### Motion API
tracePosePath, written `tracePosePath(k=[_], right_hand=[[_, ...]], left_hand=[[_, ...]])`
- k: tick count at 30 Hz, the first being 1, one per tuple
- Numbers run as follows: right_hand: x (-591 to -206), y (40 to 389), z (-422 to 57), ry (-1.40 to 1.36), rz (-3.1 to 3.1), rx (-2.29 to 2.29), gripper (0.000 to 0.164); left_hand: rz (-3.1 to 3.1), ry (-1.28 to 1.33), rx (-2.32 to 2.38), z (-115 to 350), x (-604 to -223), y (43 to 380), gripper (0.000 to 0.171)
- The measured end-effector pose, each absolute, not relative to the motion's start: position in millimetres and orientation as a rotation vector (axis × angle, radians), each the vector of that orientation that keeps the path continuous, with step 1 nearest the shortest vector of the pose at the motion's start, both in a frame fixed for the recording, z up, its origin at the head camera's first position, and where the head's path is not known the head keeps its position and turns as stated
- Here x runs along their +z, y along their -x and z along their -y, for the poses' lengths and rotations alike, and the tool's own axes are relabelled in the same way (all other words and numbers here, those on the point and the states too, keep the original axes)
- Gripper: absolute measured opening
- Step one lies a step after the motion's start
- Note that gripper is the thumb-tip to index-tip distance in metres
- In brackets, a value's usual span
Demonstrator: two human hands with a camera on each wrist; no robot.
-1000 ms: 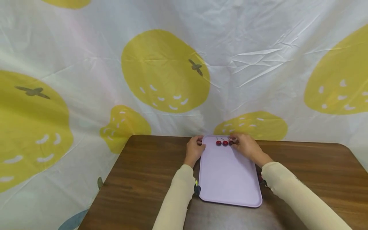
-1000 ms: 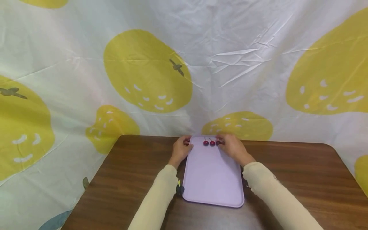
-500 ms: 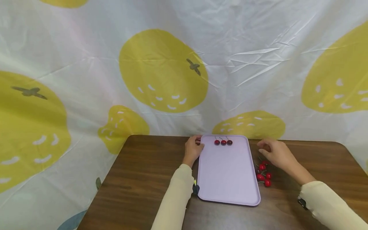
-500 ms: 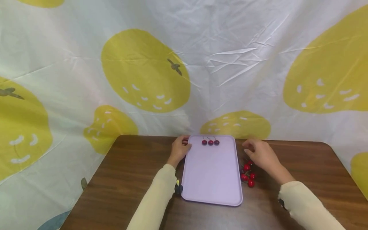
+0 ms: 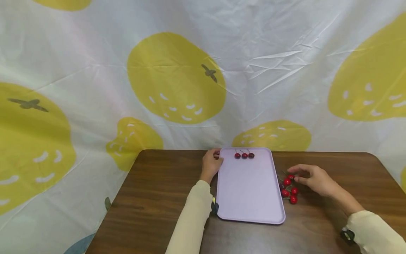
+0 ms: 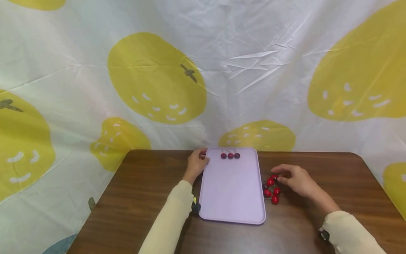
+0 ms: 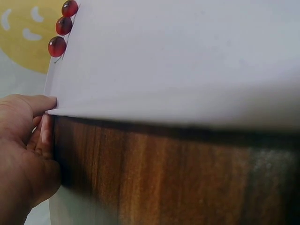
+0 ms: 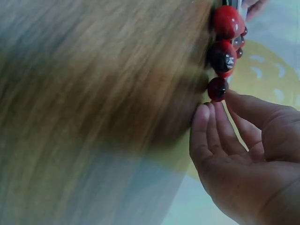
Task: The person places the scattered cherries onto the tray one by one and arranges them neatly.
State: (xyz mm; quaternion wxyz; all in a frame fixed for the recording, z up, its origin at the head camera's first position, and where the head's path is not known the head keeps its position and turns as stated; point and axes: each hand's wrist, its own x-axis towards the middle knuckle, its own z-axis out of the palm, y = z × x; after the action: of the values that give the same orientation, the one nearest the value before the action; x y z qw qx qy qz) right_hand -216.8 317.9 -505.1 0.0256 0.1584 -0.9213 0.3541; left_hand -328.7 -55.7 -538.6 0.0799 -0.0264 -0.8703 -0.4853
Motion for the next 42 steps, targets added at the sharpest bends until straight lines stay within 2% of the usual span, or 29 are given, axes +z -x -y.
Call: tracePosePath(k=[6,20,30,42], right_hand=[[-510,221,-320,-0.463,2.85,1.257,0.034],[-511,221,-311,-0.304,2.856,1.238,0.03],[-497,230,-243,-0.296,2.743,1.152,0.023],[-502,273,-166,-0.63,2.767,1.18,0.017]], left_hand=[[2.603,0.075,-1.46,56,-537,328,0.037],[2.609,0.061,-1.477,56,-536,327,0.037],[2.616,0.054,-1.486,55,-539,327,0.037],[2.581,0.102,-1.482,57,-537,326,0.035]])
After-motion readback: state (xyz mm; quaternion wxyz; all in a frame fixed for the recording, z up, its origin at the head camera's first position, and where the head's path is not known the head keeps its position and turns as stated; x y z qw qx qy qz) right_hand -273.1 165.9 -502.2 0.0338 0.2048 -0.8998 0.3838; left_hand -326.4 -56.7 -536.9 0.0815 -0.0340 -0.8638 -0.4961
